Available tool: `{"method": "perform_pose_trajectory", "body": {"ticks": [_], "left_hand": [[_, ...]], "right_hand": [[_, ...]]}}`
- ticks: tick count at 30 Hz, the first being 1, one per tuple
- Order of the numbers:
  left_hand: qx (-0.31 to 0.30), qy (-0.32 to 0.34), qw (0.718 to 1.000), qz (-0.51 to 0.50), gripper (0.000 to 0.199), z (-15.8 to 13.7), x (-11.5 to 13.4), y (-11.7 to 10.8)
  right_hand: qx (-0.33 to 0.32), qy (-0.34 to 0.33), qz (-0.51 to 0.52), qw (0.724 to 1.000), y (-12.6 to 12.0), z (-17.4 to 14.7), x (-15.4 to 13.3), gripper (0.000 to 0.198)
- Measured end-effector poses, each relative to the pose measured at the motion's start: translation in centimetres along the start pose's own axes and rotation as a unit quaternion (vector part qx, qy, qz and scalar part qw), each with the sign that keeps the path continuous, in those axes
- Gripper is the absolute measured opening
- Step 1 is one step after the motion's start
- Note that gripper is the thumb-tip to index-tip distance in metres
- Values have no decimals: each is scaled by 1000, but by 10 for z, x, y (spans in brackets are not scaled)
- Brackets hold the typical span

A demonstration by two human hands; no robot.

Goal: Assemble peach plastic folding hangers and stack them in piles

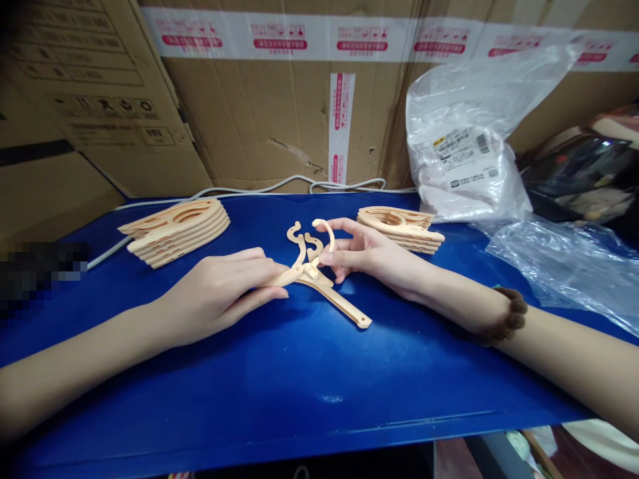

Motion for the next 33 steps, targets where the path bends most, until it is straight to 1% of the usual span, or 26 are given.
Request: {"method": "perform_pose_trajectory", "body": {"ticks": [6, 9, 13, 20, 27, 33], "left_hand": [[14, 6, 1000, 27, 33, 0, 1, -1], [32, 21, 998, 55, 34, 0, 1, -1], [59, 41, 992, 108, 35, -1, 3, -2], [87, 76, 978, 174, 35, -1, 4, -3], [88, 102, 967, 217, 29, -1, 5, -2], [78, 116, 959, 246, 30, -1, 4, 0]], "right_hand": [[-19, -6, -10, 1000, 3, -1, -1, 53], [-23, -11, -11, 1000, 3, -1, -1, 52], [-22, -12, -18, 1000, 4, -1, -1, 51], [-19, -22, -38, 999, 4, -1, -1, 49], [-20, -30, -55, 998, 5, -1, -2, 43], [-23, -40, -71, 996, 5, -3, -2, 41]]}}
Point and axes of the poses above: each hand's wrist, its own z-axis towards the middle knuckle, its own y-axis out of the palm, x = y × z, the point moved 3 cm from there along z, towards the middle knuckle, and after that the axes turned 4 degrees about -y, right-handed, at the moved point
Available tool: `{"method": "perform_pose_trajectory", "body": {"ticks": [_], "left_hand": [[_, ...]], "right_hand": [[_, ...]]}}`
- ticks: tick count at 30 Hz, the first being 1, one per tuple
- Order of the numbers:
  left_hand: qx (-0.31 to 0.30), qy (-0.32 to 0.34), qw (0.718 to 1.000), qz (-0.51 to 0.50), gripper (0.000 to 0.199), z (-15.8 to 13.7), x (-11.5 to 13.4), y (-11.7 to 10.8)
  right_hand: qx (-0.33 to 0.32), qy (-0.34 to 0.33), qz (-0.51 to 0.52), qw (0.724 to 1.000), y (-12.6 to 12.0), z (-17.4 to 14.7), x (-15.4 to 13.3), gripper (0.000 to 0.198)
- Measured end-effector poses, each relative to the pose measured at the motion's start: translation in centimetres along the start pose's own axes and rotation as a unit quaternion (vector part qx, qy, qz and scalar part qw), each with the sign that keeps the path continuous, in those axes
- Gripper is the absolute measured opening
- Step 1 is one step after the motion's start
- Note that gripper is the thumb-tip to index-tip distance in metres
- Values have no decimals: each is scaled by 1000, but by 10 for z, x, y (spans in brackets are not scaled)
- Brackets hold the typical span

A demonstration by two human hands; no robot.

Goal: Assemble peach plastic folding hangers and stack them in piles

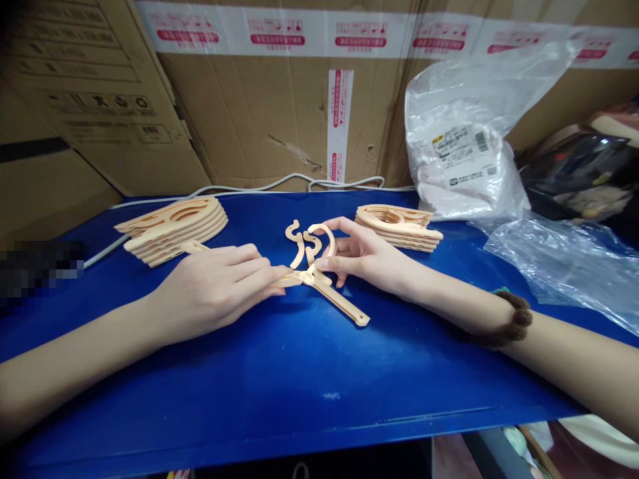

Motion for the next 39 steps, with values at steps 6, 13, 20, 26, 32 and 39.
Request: {"method": "perform_pose_trajectory", "body": {"ticks": [6, 13, 20, 26, 32, 39], "left_hand": [[3, 0, 1000, 2, 29, -1, 0, 2], [-23, -7, 1000, 5, 33, 0, 0, 2], [-15, -11, 1000, -4, 36, 1, -1, 1], [-17, -16, 1000, -8, 37, 1, 0, 0], [-34, -17, 999, -27, 36, 0, 2, 2], [-31, -14, 999, -26, 37, 0, 3, 3]], "right_hand": [[-2, -7, -8, 1000, 0, -1, 0, 40], [3, -11, -27, 1000, 0, 0, 0, 39], [15, -10, -42, 999, -1, 0, 1, 42], [16, -15, -45, 999, -1, 0, 1, 38], [13, -21, -35, 999, 1, -1, 0, 36], [2, -38, -35, 999, 1, -1, 2, 32]]}}
Point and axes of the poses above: each hand's wrist, its own z-axis towards the middle knuckle, its own y-axis out of the palm, x = y × z, the point moved 3 cm from there along z, towards the middle knuckle, and after that the axes turned 4 degrees about -y, right-handed, at the moved point
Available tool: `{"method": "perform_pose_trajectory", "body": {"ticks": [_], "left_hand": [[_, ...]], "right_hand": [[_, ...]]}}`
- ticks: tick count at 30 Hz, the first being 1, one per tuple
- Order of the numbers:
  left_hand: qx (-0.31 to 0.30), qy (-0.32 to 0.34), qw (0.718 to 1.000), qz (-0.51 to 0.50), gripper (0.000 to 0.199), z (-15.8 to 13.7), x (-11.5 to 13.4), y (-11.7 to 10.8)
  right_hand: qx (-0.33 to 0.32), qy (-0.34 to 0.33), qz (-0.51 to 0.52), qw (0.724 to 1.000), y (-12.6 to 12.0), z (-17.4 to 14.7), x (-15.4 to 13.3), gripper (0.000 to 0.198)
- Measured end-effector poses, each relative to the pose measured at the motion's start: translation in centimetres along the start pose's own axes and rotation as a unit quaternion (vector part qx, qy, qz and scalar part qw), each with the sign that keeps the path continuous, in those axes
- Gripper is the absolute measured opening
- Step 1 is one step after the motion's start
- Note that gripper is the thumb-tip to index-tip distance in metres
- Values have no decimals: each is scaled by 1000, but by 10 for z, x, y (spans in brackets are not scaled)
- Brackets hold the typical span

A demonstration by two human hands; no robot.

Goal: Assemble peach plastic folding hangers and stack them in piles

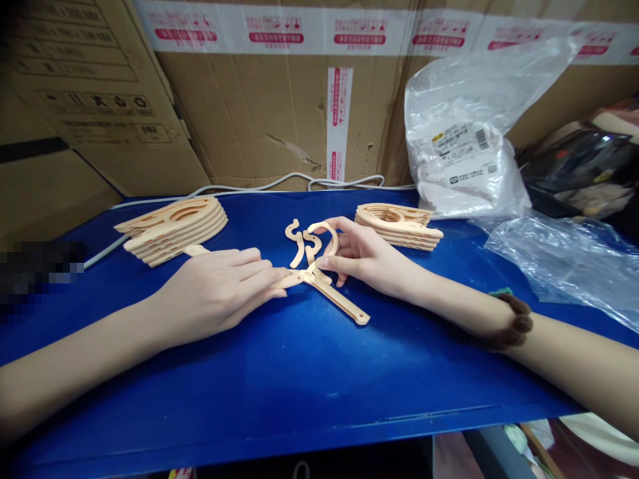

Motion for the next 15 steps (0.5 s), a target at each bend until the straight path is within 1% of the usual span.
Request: {"method": "perform_pose_trajectory", "body": {"ticks": [9, 15], "left_hand": [[5, -11, 1000, 10, 33, 0, 1, -2], [-5, -12, 1000, 14, 35, 1, 3, -2]], "right_hand": [[-10, -23, -23, 999, -1, -1, -3, 36], [-3, -37, -53, 998, -2, -4, -3, 44]]}}
Point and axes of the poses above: each hand's wrist, its own z-axis towards the middle knuckle, its own y-axis out of the palm, x = y × z, the point moved 3 cm from there along z, towards the middle knuckle, and after that the axes turned 4 degrees about -y, right-handed, at the moved point
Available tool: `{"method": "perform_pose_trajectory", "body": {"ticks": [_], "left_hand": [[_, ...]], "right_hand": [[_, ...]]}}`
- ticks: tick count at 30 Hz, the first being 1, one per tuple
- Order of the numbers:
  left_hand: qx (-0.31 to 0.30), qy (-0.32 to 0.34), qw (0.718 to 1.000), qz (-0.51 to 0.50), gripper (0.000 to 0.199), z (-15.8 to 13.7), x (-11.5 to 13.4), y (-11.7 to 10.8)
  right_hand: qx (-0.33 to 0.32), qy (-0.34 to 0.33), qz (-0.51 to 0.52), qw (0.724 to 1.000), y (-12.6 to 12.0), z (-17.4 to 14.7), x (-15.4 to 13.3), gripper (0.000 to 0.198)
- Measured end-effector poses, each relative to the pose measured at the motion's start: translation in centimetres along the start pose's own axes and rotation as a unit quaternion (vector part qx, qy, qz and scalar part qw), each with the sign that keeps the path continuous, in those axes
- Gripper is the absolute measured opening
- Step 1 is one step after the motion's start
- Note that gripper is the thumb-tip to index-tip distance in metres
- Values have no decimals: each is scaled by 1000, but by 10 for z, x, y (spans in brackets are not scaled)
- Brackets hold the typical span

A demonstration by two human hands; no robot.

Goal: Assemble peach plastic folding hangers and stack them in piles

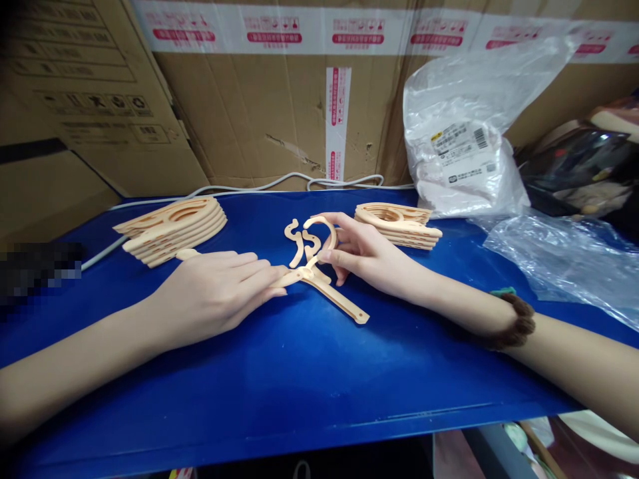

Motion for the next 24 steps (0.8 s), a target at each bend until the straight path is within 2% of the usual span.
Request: {"method": "perform_pose_trajectory", "body": {"ticks": [13, 24], "left_hand": [[-18, -6, 1000, 5, 39, 0, 2, 2], [-22, -11, 999, 22, 37, -1, 2, -1]], "right_hand": [[18, -3, -43, 999, 0, -1, -2, 53], [31, 31, -4, 999, -2, 1, 0, 61]]}}
Point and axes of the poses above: each hand's wrist, its own z-axis towards the middle knuckle, its own y-axis out of the palm, x = y × z, the point moved 3 cm from there along z, towards the middle knuckle, and after that the axes turned 4 degrees about -y, right-handed, at the moved point
